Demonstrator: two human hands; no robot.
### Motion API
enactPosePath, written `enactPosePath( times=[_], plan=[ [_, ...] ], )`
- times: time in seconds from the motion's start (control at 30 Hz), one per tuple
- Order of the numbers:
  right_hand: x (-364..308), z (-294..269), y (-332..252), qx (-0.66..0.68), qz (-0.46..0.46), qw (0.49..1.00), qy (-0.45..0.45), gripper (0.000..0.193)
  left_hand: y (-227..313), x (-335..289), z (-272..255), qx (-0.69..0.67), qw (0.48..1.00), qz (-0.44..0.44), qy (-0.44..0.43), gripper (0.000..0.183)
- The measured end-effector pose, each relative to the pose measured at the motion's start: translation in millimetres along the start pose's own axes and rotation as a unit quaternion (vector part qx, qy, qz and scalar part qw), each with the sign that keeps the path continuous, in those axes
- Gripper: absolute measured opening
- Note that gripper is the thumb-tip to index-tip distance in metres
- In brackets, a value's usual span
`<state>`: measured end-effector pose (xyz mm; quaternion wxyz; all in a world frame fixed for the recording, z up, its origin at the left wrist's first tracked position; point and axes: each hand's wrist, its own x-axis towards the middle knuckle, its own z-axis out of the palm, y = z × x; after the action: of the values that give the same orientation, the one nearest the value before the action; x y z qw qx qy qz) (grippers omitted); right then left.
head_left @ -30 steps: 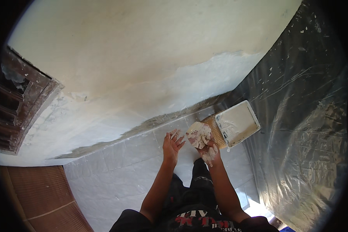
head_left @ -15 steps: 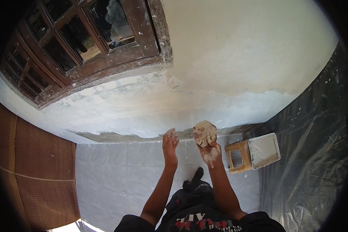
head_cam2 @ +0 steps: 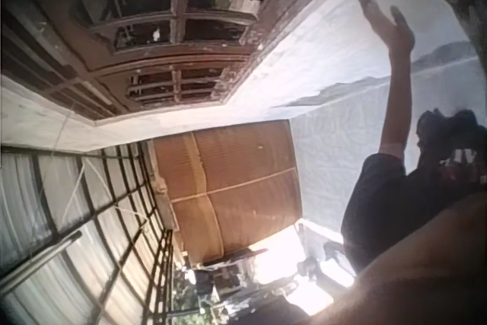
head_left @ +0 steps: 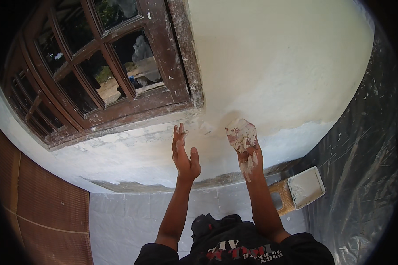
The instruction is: The person applies wall putty to the edge of a window frame and the adjacent wall, using their fingers and a putty knife to spread the filler.
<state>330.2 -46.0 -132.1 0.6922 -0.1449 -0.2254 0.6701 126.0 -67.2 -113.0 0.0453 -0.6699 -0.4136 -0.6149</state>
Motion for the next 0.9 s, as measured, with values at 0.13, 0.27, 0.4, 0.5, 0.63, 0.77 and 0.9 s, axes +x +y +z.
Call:
enactPosePath(
  times=[0.13, 0.27, 0.4, 0.5, 0.63, 0.77, 0.9],
  plan=[
    [13, 3, 0, 0.046, -0.067, 0.997, 0.0, 0.066, -30, 37, 0, -0.002, 0.996, 0.09, -0.001, 0.048],
    [13, 30, 3, -0.117, -0.098, 0.975, 0.161, 0.051, -48, 68, -3, 0.041, 0.982, 0.175, -0.066, 0.046],
    [16, 39, 30, -0.214, -0.25, 0.927, 0.179, 0.038, -70, 83, 2, 0.026, 0.961, 0.248, -0.12, 0.05],
    [24, 45, 43, -0.394, -0.409, 0.817, 0.104, 0.04, -85, 83, 6, 0.011, 0.948, 0.28, -0.151, 0.05],
    [41, 54, 53, -0.55, -0.536, 0.628, 0.127, 0.053, -91, 84, 9, -0.038, 0.939, 0.307, -0.15, 0.049],
    [55, 59, 66, -0.629, -0.541, 0.532, 0.168, 0.053, -97, 85, 8, -0.053, 0.924, 0.337, -0.175, 0.047],
    [62, 36, 117, -0.661, -0.507, 0.524, 0.179, 0.055, -98, 84, 9, -0.083, 0.924, 0.331, -0.174, 0.046]
  ],
)
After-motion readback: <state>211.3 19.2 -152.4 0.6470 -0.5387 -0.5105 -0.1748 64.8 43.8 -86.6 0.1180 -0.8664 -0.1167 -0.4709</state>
